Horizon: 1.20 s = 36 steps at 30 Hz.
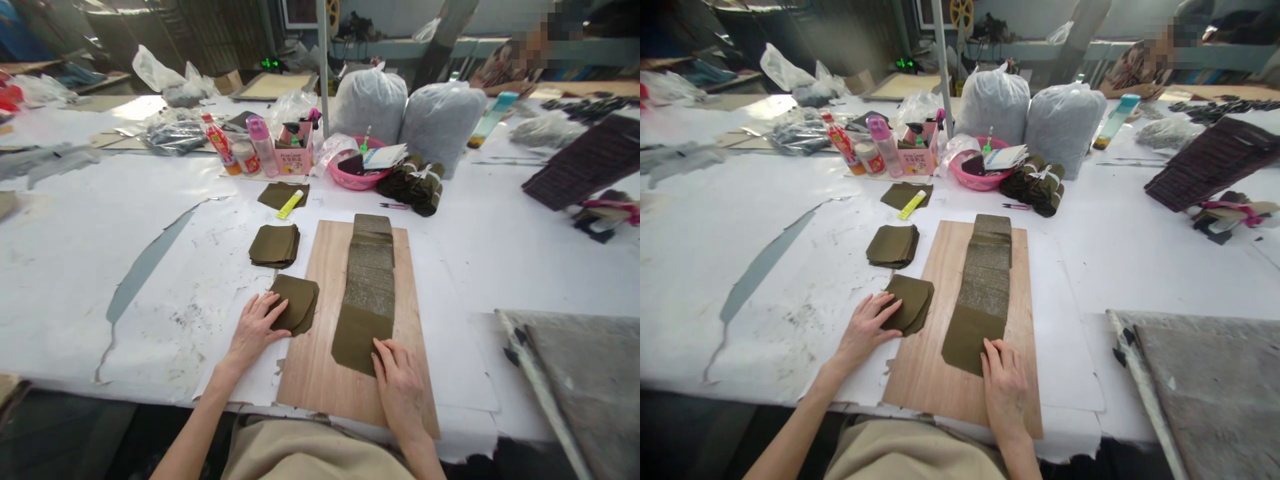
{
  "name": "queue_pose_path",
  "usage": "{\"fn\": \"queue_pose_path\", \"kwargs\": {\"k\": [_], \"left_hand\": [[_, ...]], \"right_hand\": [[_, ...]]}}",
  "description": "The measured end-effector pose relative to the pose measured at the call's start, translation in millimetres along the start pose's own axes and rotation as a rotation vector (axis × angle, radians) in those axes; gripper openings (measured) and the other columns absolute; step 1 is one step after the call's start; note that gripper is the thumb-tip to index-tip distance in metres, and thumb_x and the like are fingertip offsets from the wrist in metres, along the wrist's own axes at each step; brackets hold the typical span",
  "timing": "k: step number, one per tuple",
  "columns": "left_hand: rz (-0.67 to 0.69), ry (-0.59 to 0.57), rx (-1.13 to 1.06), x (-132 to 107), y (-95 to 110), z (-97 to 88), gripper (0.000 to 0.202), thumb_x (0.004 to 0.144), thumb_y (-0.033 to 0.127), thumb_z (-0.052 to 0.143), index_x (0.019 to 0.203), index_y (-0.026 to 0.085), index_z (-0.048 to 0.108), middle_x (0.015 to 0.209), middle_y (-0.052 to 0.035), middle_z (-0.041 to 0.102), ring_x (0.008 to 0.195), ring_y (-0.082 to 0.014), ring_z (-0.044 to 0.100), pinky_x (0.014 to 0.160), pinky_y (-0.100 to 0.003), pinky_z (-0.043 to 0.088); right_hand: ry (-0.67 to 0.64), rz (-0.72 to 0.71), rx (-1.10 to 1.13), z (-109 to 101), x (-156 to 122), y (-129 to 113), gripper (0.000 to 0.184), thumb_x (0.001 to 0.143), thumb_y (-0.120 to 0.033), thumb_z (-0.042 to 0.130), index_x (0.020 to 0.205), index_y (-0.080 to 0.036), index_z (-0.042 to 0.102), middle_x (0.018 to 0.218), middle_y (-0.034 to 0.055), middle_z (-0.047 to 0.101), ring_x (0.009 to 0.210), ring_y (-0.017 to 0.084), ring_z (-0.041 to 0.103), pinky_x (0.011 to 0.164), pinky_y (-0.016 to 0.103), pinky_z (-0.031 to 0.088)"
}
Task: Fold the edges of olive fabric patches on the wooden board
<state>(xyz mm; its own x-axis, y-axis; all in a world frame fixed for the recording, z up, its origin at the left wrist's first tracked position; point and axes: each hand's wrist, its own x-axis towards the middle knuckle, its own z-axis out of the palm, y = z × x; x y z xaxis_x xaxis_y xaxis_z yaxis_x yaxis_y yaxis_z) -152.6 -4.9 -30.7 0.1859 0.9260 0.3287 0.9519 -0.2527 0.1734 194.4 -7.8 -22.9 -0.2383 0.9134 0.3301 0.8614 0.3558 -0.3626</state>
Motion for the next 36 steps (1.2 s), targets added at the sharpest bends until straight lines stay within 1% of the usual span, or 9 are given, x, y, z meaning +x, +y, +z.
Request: {"fn": "queue_pose_path", "kwargs": {"k": [8, 12, 14, 16, 18, 21, 29, 33, 36], "left_hand": [[-0.047, 0.062, 0.059, 1.6, 13.7, 2.3, 0.060, 0.081, 0.063, 0.061, 0.122, 0.019, 0.063, 0.127, -0.0182, 0.059, 0.124, -0.0370, 0.050, 0.111, -0.063, 0.023], [-0.062, 0.123, 0.028, 11.7, 40.1, -9.6, 0.047, 0.084, 0.056, 0.062, 0.117, 0.022, 0.065, 0.125, -0.0139, 0.061, 0.127, -0.0365, 0.048, 0.112, -0.065, 0.018], [-0.010, 0.110, -0.052, 19.9, 61.4, -13.0, 0.030, 0.090, 0.041, 0.059, 0.114, 0.023, 0.066, 0.120, -0.0100, 0.064, 0.125, -0.0311, 0.051, 0.113, -0.058, 0.027], [0.094, 0.033, -0.160, 27.3, 84.3, -12.1, 0.023, 0.094, 0.030, 0.054, 0.113, 0.022, 0.066, 0.119, -0.0087, 0.064, 0.122, -0.0259, 0.053, 0.107, -0.048, 0.040], [0.193, -0.038, -0.220, 30.7, 104.2, -7.4, 0.023, 0.093, 0.027, 0.054, 0.112, 0.021, 0.066, 0.117, -0.0093, 0.065, 0.118, -0.0244, 0.056, 0.100, -0.043, 0.047], [0.258, -0.058, -0.221, 26.1, 122.9, 1.5, 0.021, 0.092, 0.027, 0.057, 0.108, 0.019, 0.067, 0.109, -0.0099, 0.067, 0.107, -0.0247, 0.060, 0.091, -0.042, 0.052], [0.260, -0.058, -0.260, 2.8, 127.5, 3.4, 0.019, 0.091, 0.019, 0.056, 0.106, 0.022, 0.068, 0.105, -0.0082, 0.065, 0.104, -0.0224, 0.060, 0.091, -0.040, 0.050], [0.253, -0.069, -0.273, 4.5, 127.6, -0.2, 0.017, 0.091, 0.018, 0.056, 0.103, 0.021, 0.067, 0.104, -0.0078, 0.065, 0.104, -0.0223, 0.058, 0.091, -0.038, 0.049], [0.252, -0.093, -0.283, 7.4, 128.0, -2.3, 0.017, 0.092, 0.019, 0.055, 0.103, 0.021, 0.068, 0.102, -0.0073, 0.065, 0.104, -0.0218, 0.058, 0.089, -0.037, 0.048]], "right_hand": [[-0.001, -0.009, -0.016, -5.2, 1.3, -8.7, 0.024, 0.097, -0.023, 0.045, 0.112, -0.021, 0.063, 0.102, 0.0075, 0.064, 0.094, 0.021, 0.060, 0.080, 0.034, 0.051], [-0.013, -0.011, -0.021, -5.7, -0.7, -12.3, 0.022, 0.097, -0.021, 0.046, 0.109, -0.021, 0.064, 0.101, 0.0071, 0.065, 0.094, 0.020, 0.060, 0.081, 0.033, 0.051], [-0.026, -0.013, -0.025, -5.0, -2.9, -13.7, 0.021, 0.096, -0.020, 0.047, 0.108, -0.021, 0.065, 0.101, 0.0066, 0.065, 0.094, 0.019, 0.060, 0.081, 0.033, 0.050], [-0.033, -0.013, -0.028, -4.9, -5.6, -15.1, 0.021, 0.096, -0.019, 0.048, 0.106, -0.021, 0.066, 0.101, 0.0061, 0.066, 0.092, 0.019, 0.060, 0.081, 0.032, 0.049], [-0.038, -0.008, -0.024, -6.0, -8.2, -16.9, 0.021, 0.096, -0.019, 0.048, 0.106, -0.021, 0.066, 0.099, 0.0057, 0.066, 0.091, 0.018, 0.060, 0.080, 0.032, 0.049], [-0.043, -0.008, -0.005, -10.2, -12.4, -20.3, 0.021, 0.096, -0.019, 0.048, 0.104, -0.022, 0.067, 0.097, 0.0054, 0.067, 0.091, 0.018, 0.061, 0.080, 0.031, 0.048], [-0.063, -0.025, 0.037, -18.8, -27.7, -24.8, 0.020, 0.096, -0.022, 0.048, 0.096, -0.022, 0.068, 0.090, 0.0049, 0.066, 0.085, 0.017, 0.058, 0.077, 0.030, 0.045], [-0.151, -0.001, 0.088, -28.1, -9.1, -26.5, 0.017, 0.096, -0.024, 0.050, 0.089, -0.022, 0.066, 0.086, 0.0031, 0.064, 0.083, 0.017, 0.057, 0.076, 0.030, 0.043], [-0.154, 0.012, 0.097, -27.9, 14.2, -27.1, 0.015, 0.096, -0.025, 0.050, 0.097, -0.022, 0.065, 0.092, 0.0042, 0.063, 0.087, 0.018, 0.056, 0.078, 0.032, 0.044]]}}
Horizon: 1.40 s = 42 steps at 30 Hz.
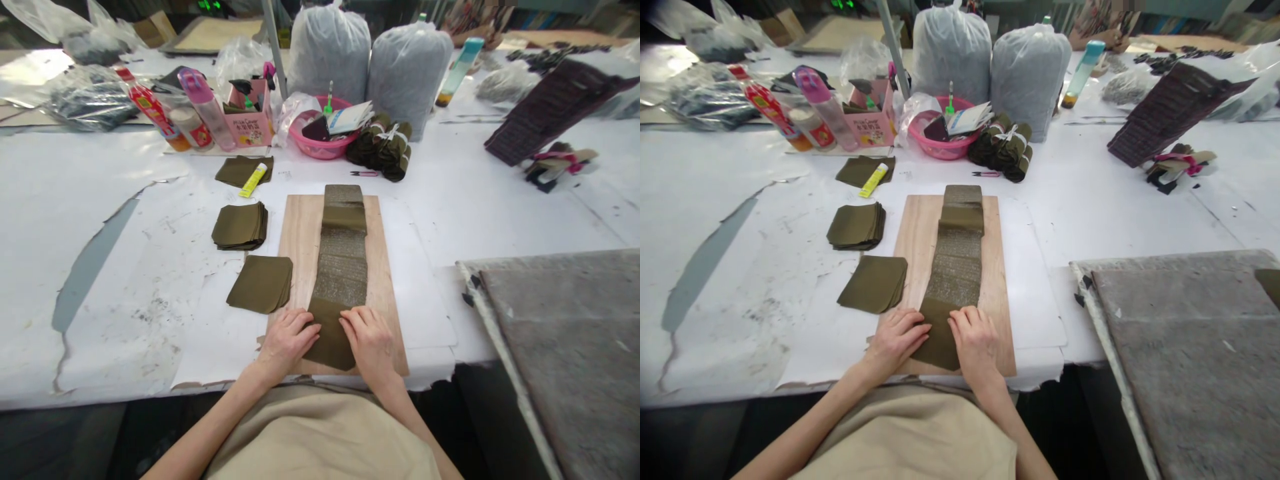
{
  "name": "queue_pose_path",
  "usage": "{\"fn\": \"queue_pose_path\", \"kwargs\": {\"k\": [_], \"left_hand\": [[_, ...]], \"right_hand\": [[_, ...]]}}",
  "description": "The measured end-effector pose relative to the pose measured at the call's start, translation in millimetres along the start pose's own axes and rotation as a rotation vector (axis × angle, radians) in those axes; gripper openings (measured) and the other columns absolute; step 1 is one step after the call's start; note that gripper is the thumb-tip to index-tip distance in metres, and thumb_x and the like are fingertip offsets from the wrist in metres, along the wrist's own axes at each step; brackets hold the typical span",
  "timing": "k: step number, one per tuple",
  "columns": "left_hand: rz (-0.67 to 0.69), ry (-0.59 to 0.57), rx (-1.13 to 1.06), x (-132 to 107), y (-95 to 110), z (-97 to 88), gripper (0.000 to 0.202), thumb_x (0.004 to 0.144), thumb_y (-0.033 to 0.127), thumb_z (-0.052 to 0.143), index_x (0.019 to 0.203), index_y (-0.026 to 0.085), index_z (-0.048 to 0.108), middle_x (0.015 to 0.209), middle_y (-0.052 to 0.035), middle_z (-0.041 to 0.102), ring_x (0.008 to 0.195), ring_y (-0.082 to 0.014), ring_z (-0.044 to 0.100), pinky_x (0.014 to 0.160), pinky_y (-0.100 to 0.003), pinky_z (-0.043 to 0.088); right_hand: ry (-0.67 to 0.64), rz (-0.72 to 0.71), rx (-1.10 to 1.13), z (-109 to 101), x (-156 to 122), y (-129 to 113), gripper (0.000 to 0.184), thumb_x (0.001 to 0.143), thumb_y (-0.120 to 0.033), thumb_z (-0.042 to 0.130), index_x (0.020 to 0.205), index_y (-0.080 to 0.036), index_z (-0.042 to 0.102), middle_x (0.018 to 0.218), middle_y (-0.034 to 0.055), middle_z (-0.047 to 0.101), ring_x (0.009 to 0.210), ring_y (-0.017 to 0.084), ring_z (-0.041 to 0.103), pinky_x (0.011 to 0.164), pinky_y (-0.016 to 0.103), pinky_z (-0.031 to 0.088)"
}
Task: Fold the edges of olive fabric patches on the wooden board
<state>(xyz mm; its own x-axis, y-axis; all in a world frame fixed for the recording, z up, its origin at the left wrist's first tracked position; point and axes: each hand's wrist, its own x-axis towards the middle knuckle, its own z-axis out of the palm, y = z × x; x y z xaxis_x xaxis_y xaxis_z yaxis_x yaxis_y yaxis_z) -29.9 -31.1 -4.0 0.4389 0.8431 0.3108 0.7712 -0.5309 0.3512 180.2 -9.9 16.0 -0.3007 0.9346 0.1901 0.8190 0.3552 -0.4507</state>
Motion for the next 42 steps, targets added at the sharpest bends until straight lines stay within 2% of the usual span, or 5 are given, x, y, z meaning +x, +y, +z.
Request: {"fn": "queue_pose_path", "kwargs": {"k": [10, 17, 22, 27, 42], "left_hand": [[-0.030, -0.066, -0.019, 11.8, -5.6, -2.1, 0.018, 0.096, 0.020, 0.047, 0.098, 0.019, 0.065, 0.089, -0.0057, 0.064, 0.088, -0.0184, 0.060, 0.079, -0.033, 0.049], [-0.073, -0.115, 0.131, 33.7, -17.1, 9.1, 0.032, 0.099, 0.023, 0.039, 0.127, 0.019, 0.054, 0.090, -0.0051, 0.058, 0.083, -0.0180, 0.057, 0.075, -0.030, 0.049], [-0.046, -0.175, 0.129, 53.0, -20.1, 3.6, 0.022, 0.096, 0.023, 0.048, 0.113, 0.024, 0.063, 0.098, -0.0048, 0.053, 0.091, -0.0191, 0.053, 0.080, -0.032, 0.049], [-0.061, -0.187, -0.004, 60.4, -21.7, -2.4, 0.012, 0.092, 0.020, 0.054, 0.094, 0.022, 0.065, 0.101, -0.0049, 0.053, 0.095, -0.0188, 0.054, 0.083, -0.033, 0.051], [-0.117, -0.073, -0.098, 47.5, -23.4, 6.9, 0.028, 0.089, 0.016, 0.055, 0.115, 0.023, 0.062, 0.116, -0.0082, 0.058, 0.108, -0.0232, 0.058, 0.094, -0.041, 0.052]], "right_hand": [[-0.015, -0.023, -0.051, 19.3, 25.4, 6.8, 0.007, 0.091, -0.023, 0.058, 0.092, -0.022, 0.065, 0.095, 0.0048, 0.059, 0.091, 0.020, 0.051, 0.080, 0.032, 0.043], [0.024, -0.121, -0.024, 18.8, 26.2, 9.2, 0.010, 0.094, -0.021, 0.054, 0.088, -0.021, 0.062, 0.103, 0.0046, 0.062, 0.101, 0.020, 0.051, 0.089, 0.036, 0.038], [0.028, -0.231, 0.021, 24.7, 25.7, 14.4, 0.015, 0.095, -0.015, 0.046, 0.090, -0.020, 0.059, 0.090, 0.0028, 0.064, 0.102, 0.018, 0.052, 0.094, 0.035, 0.037], [0.030, -0.163, -0.002, 18.0, 22.2, 25.5, 0.010, 0.091, -0.021, 0.057, 0.101, -0.020, 0.059, 0.090, 0.0036, 0.063, 0.090, 0.020, 0.055, 0.083, 0.035, 0.042], [0.033, 0.029, 0.140, 6.0, 17.0, 37.5, 0.018, 0.090, -0.020, 0.058, 0.108, -0.025, 0.057, 0.098, 0.0027, 0.061, 0.091, 0.020, 0.060, 0.078, 0.034, 0.051]]}}
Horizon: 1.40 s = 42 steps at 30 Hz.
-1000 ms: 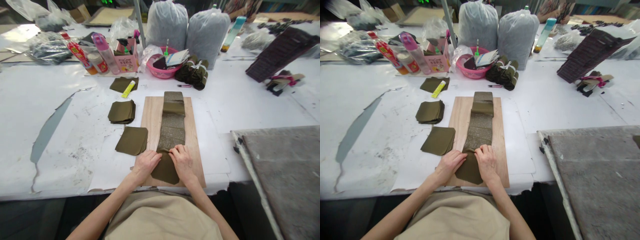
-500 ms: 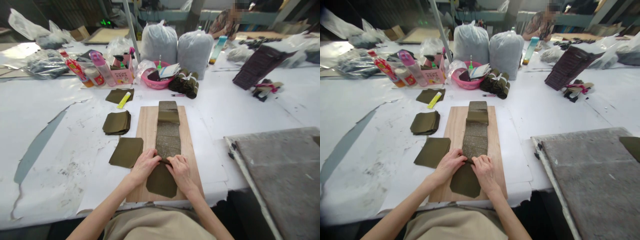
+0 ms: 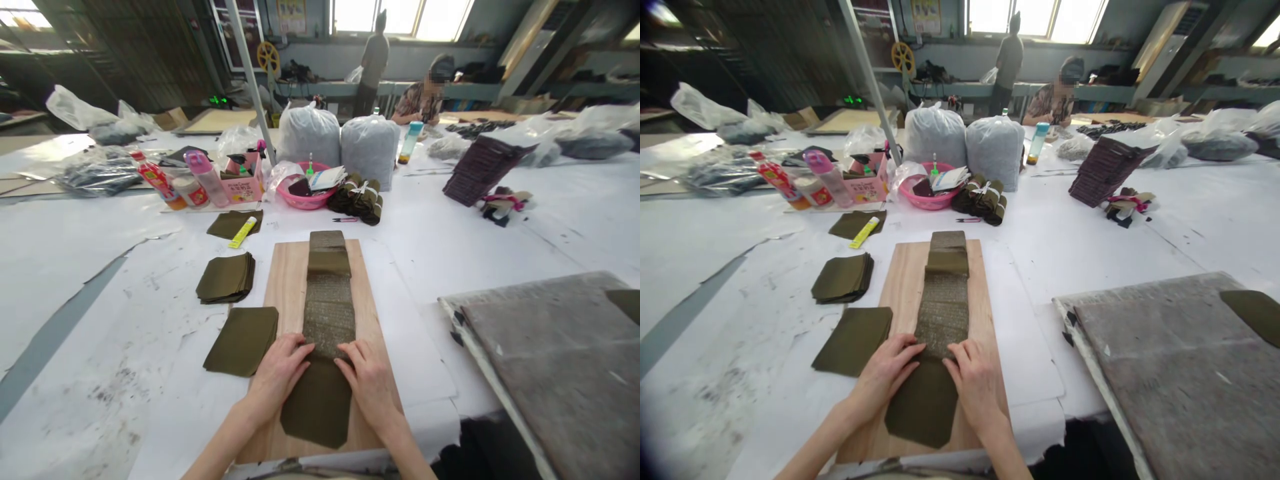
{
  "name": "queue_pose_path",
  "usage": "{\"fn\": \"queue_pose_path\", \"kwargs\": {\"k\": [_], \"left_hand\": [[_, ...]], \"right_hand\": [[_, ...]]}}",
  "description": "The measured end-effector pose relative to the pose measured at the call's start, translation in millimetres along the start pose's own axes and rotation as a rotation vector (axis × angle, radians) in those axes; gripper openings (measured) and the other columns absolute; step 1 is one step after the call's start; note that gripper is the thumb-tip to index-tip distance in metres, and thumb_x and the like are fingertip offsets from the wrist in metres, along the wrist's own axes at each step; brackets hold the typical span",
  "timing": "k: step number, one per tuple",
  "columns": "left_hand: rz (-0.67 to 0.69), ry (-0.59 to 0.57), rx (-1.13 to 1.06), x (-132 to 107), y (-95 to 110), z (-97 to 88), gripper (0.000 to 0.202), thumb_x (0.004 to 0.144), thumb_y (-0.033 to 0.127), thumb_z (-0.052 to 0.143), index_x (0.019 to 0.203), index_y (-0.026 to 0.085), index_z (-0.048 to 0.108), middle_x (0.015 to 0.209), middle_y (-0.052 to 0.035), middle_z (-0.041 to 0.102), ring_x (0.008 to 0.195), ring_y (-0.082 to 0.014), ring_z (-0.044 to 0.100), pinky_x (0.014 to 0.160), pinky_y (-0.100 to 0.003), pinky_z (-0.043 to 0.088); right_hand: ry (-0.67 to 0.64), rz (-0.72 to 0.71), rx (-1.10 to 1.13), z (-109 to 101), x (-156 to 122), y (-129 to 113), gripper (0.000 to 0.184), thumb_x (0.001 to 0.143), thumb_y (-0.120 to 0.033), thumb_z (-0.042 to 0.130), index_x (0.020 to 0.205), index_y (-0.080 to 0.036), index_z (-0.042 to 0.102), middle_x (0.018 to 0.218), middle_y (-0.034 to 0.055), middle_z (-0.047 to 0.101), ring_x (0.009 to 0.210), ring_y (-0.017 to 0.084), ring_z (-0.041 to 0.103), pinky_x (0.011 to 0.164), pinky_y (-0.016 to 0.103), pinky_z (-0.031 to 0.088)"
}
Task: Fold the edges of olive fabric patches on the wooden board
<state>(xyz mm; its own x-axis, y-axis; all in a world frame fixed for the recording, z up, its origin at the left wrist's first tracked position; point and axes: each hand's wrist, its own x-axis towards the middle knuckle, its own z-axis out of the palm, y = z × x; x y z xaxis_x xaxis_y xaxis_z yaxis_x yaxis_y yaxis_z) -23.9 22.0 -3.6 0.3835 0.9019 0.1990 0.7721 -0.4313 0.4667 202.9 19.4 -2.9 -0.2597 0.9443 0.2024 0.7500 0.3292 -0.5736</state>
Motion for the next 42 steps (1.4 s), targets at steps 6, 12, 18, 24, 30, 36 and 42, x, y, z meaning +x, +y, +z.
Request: {"fn": "queue_pose_path", "kwargs": {"k": [6, 12, 18, 24, 30, 36, 42], "left_hand": [[-0.018, -0.022, -0.057, 3.3, 0.8, -6.2, 0.029, 0.088, 0.016, 0.057, 0.116, 0.024, 0.061, 0.116, -0.0073, 0.058, 0.106, -0.0219, 0.059, 0.094, -0.038, 0.052], [-0.054, -0.047, -0.097, 3.9, 2.5, -7.5, 0.033, 0.086, 0.013, 0.059, 0.117, 0.024, 0.059, 0.115, -0.0063, 0.056, 0.105, -0.0206, 0.059, 0.093, -0.036, 0.052], [-0.063, -0.043, -0.104, 2.0, 1.2, -4.0, 0.031, 0.087, 0.014, 0.057, 0.116, 0.023, 0.059, 0.117, -0.0069, 0.055, 0.107, -0.0209, 0.058, 0.095, -0.037, 0.051], [-0.060, -0.017, -0.114, 0.1, -0.6, 0.2, 0.031, 0.088, 0.014, 0.056, 0.117, 0.024, 0.060, 0.117, -0.0071, 0.055, 0.108, -0.0208, 0.058, 0.095, -0.037, 0.051], [-0.056, 0.010, -0.126, -0.3, 0.1, -0.4, 0.028, 0.087, 0.015, 0.055, 0.113, 0.024, 0.063, 0.114, -0.0063, 0.057, 0.105, -0.0203, 0.059, 0.094, -0.036, 0.052], [-0.058, 0.015, -0.123, -1.0, 0.6, 1.4, 0.028, 0.088, 0.015, 0.054, 0.114, 0.024, 0.062, 0.116, -0.0068, 0.056, 0.106, -0.0201, 0.059, 0.094, -0.036, 0.052], [-0.055, 0.006, -0.112, -1.2, -1.0, 2.6, 0.026, 0.089, 0.017, 0.054, 0.113, 0.024, 0.063, 0.116, -0.0071, 0.056, 0.106, -0.0210, 0.058, 0.094, -0.038, 0.052]], "right_hand": [[0.120, 0.048, -0.066, -6.5, 43.2, 13.4, 0.013, 0.093, -0.022, 0.053, 0.105, -0.023, 0.059, 0.103, 0.0039, 0.061, 0.098, 0.021, 0.058, 0.086, 0.036, 0.048], [0.044, 0.037, -0.204, -1.1, 85.6, 22.6, 0.020, 0.087, -0.020, 0.062, 0.108, -0.022, 0.060, 0.105, 0.0058, 0.062, 0.100, 0.023, 0.058, 0.085, 0.036, 0.048], [0.044, 0.080, -0.225, 1.5, 92.2, 24.4, 0.017, 0.085, -0.021, 0.065, 0.101, -0.024, 0.060, 0.099, 0.0035, 0.062, 0.088, 0.021, 0.061, 0.074, 0.032, 0.048], [0.091, 0.132, -0.215, -1.2, 90.2, 23.0, 0.025, 0.082, -0.023, 0.068, 0.106, -0.023, 0.058, 0.105, 0.0040, 0.059, 0.091, 0.020, 0.060, 0.072, 0.030, 0.046], [0.024, 0.167, -0.176, -1.7, 89.6, 28.1, 0.008, 0.085, -0.026, 0.065, 0.090, -0.023, 0.060, 0.092, 0.0019, 0.063, 0.084, 0.019, 0.060, 0.070, 0.030, 0.044], [0.027, 0.217, -0.134, -3.2, 93.4, 27.6, 0.003, 0.086, -0.026, 0.061, 0.087, -0.023, 0.059, 0.093, 0.0019, 0.064, 0.085, 0.018, 0.061, 0.068, 0.029, 0.043], [0.006, 0.283, -0.090, -6.5, 93.2, 27.6, 0.006, 0.085, -0.023, 0.058, 0.079, -0.023, 0.059, 0.083, 0.0005, 0.064, 0.074, 0.017, 0.060, 0.062, 0.028, 0.039]]}}
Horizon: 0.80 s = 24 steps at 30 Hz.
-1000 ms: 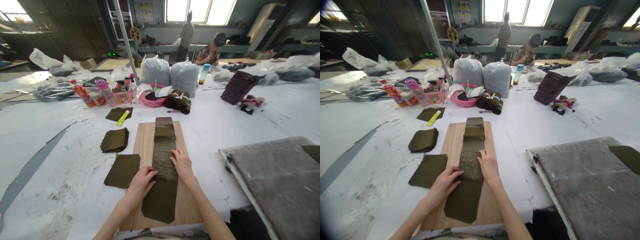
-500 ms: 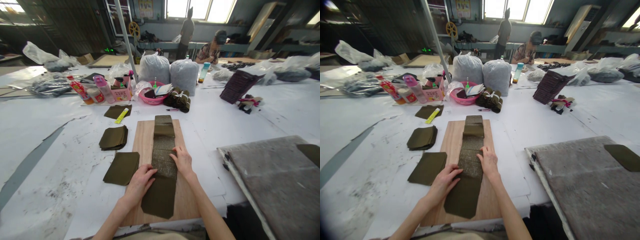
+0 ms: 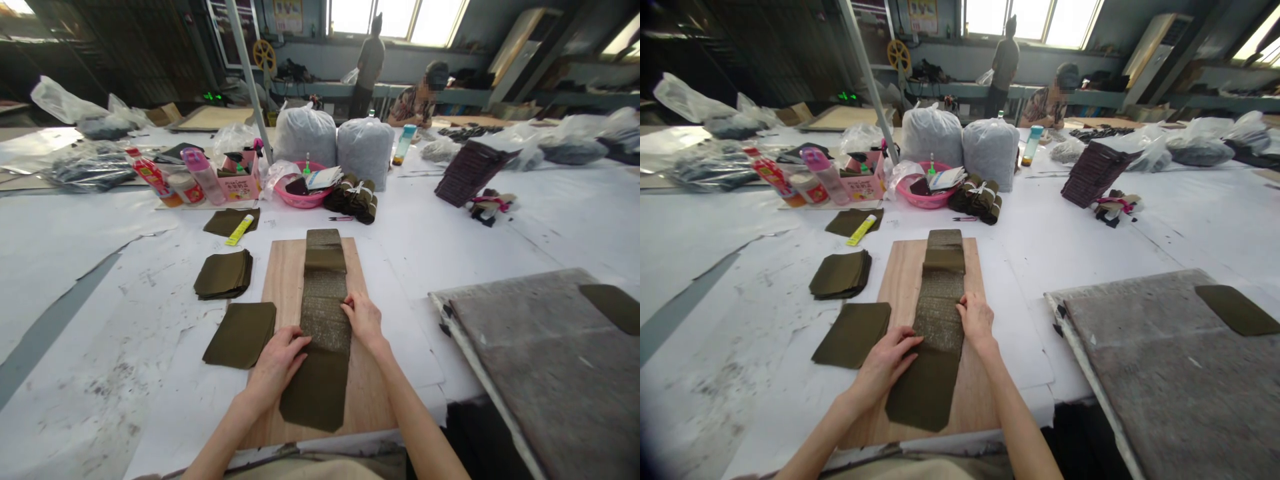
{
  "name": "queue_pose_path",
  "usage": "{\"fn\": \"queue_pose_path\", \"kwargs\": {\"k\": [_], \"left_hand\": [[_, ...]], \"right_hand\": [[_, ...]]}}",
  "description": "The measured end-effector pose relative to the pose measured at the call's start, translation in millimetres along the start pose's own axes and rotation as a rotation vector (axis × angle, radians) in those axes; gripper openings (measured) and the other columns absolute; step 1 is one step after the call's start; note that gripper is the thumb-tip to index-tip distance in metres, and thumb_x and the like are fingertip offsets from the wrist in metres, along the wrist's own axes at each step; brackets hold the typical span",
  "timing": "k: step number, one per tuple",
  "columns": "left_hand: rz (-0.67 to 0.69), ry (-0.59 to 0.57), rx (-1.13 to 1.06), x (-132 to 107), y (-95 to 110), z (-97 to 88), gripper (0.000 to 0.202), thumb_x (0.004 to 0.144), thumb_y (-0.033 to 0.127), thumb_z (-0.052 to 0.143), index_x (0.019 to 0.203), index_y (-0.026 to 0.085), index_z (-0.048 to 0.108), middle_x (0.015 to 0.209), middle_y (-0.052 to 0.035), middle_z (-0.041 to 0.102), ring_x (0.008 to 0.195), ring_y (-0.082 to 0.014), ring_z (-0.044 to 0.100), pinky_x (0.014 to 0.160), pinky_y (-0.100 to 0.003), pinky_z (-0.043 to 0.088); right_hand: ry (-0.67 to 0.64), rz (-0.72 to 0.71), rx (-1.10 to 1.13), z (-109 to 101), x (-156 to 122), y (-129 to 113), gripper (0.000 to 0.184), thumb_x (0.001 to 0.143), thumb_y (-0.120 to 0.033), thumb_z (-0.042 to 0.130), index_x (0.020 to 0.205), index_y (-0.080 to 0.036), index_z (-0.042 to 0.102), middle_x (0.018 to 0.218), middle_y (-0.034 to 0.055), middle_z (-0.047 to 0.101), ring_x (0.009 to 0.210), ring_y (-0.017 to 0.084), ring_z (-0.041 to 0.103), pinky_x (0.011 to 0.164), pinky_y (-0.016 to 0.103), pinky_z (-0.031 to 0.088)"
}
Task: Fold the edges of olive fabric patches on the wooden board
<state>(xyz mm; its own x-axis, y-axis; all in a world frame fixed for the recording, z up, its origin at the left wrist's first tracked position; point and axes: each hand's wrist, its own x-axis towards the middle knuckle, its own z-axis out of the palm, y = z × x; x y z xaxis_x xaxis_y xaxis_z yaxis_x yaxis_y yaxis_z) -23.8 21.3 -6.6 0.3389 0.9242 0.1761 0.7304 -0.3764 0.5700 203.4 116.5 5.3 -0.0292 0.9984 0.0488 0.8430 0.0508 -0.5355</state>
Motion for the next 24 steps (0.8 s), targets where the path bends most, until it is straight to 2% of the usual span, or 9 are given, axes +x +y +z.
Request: {"fn": "queue_pose_path", "kwargs": {"k": [6, 11, 13, 16, 18, 20, 22, 24], "left_hand": [[-0.010, -0.006, -0.002, 0.2, 3.7, -2.5, 0.029, 0.089, 0.016, 0.054, 0.115, 0.025, 0.061, 0.116, -0.0069, 0.056, 0.106, -0.0212, 0.059, 0.094, -0.039, 0.052], [-0.068, 0.003, -0.021, 0.3, 4.5, -2.1, 0.039, 0.086, 0.014, 0.056, 0.124, 0.024, 0.051, 0.120, -0.0070, 0.053, 0.106, -0.0211, 0.060, 0.093, -0.038, 0.053], [-0.105, 0.039, -0.038, -0.6, 2.9, 0.7, 0.048, 0.084, 0.014, 0.058, 0.129, 0.024, 0.045, 0.124, -0.0078, 0.051, 0.106, -0.0221, 0.061, 0.091, -0.039, 0.054], [-0.160, 0.100, -0.098, -3.7, 0.9, 4.8, 0.057, 0.081, 0.014, 0.060, 0.133, 0.024, 0.037, 0.128, -0.0091, 0.048, 0.105, -0.0223, 0.062, 0.088, -0.039, 0.055], [-0.183, 0.160, -0.151, -5.9, 0.8, 4.8, 0.060, 0.079, 0.012, 0.061, 0.132, 0.023, 0.036, 0.130, -0.0101, 0.047, 0.106, -0.0221, 0.062, 0.089, -0.039, 0.054], [-0.175, 0.204, -0.203, -6.3, 1.7, 1.8, 0.065, 0.076, 0.012, 0.064, 0.134, 0.022, 0.036, 0.133, -0.0117, 0.046, 0.115, -0.0244, 0.057, 0.097, -0.042, 0.050], [-0.141, 0.159, -0.279, -3.9, 3.6, -3.5, 0.066, 0.074, 0.014, 0.067, 0.134, 0.021, 0.040, 0.132, -0.0111, 0.050, 0.121, -0.0262, 0.053, 0.103, -0.044, 0.045], [-0.130, 0.051, -0.374, 1.3, 6.3, -9.4, 0.047, 0.078, 0.019, 0.067, 0.122, 0.021, 0.053, 0.119, -0.0079, 0.061, 0.114, -0.0253, 0.057, 0.102, -0.043, 0.046]], "right_hand": [[-0.017, -0.043, 0.128, -8.5, -4.1, -0.2, 0.010, 0.085, -0.025, 0.056, 0.076, -0.023, 0.059, 0.086, 0.0012, 0.064, 0.078, 0.017, 0.060, 0.068, 0.029, 0.042], [-0.085, -0.138, 0.342, -28.4, -26.2, -12.8, 0.010, 0.088, -0.030, 0.052, 0.082, -0.022, 0.056, 0.091, 0.0012, 0.067, 0.085, 0.016, 0.063, 0.079, 0.030, 0.048], [-0.202, -0.181, 0.564, -39.6, -40.1, -18.8, 0.010, 0.088, -0.030, 0.052, 0.083, -0.021, 0.053, 0.102, 0.0028, 0.068, 0.093, 0.015, 0.063, 0.084, 0.030, 0.049], [-0.465, -0.181, 0.883, -55.7, -61.6, -24.1, 0.012, 0.088, -0.032, 0.056, 0.084, -0.021, 0.052, 0.105, 0.0049, 0.068, 0.098, 0.017, 0.063, 0.087, 0.032, 0.048], [-0.604, -0.163, 0.965, -62.4, -73.3, -24.5, 0.015, 0.087, -0.033, 0.060, 0.084, -0.020, 0.053, 0.103, 0.0054, 0.068, 0.098, 0.017, 0.063, 0.089, 0.034, 0.048], [-0.681, -0.137, 1.039, -63.6, -81.5, -23.2, 0.017, 0.085, -0.034, 0.063, 0.083, -0.020, 0.053, 0.099, 0.0055, 0.068, 0.096, 0.018, 0.063, 0.088, 0.034, 0.047], [-0.678, -0.083, 1.133, -59.5, -86.5, -21.0, 0.022, 0.083, -0.037, 0.066, 0.081, -0.020, 0.053, 0.098, 0.0054, 0.068, 0.093, 0.018, 0.062, 0.083, 0.033, 0.049], [-0.575, 0.024, 1.234, -51.8, -89.6, -18.1, 0.026, 0.080, -0.041, 0.068, 0.080, -0.021, 0.052, 0.098, 0.0043, 0.067, 0.088, 0.017, 0.062, 0.076, 0.029, 0.049]]}}
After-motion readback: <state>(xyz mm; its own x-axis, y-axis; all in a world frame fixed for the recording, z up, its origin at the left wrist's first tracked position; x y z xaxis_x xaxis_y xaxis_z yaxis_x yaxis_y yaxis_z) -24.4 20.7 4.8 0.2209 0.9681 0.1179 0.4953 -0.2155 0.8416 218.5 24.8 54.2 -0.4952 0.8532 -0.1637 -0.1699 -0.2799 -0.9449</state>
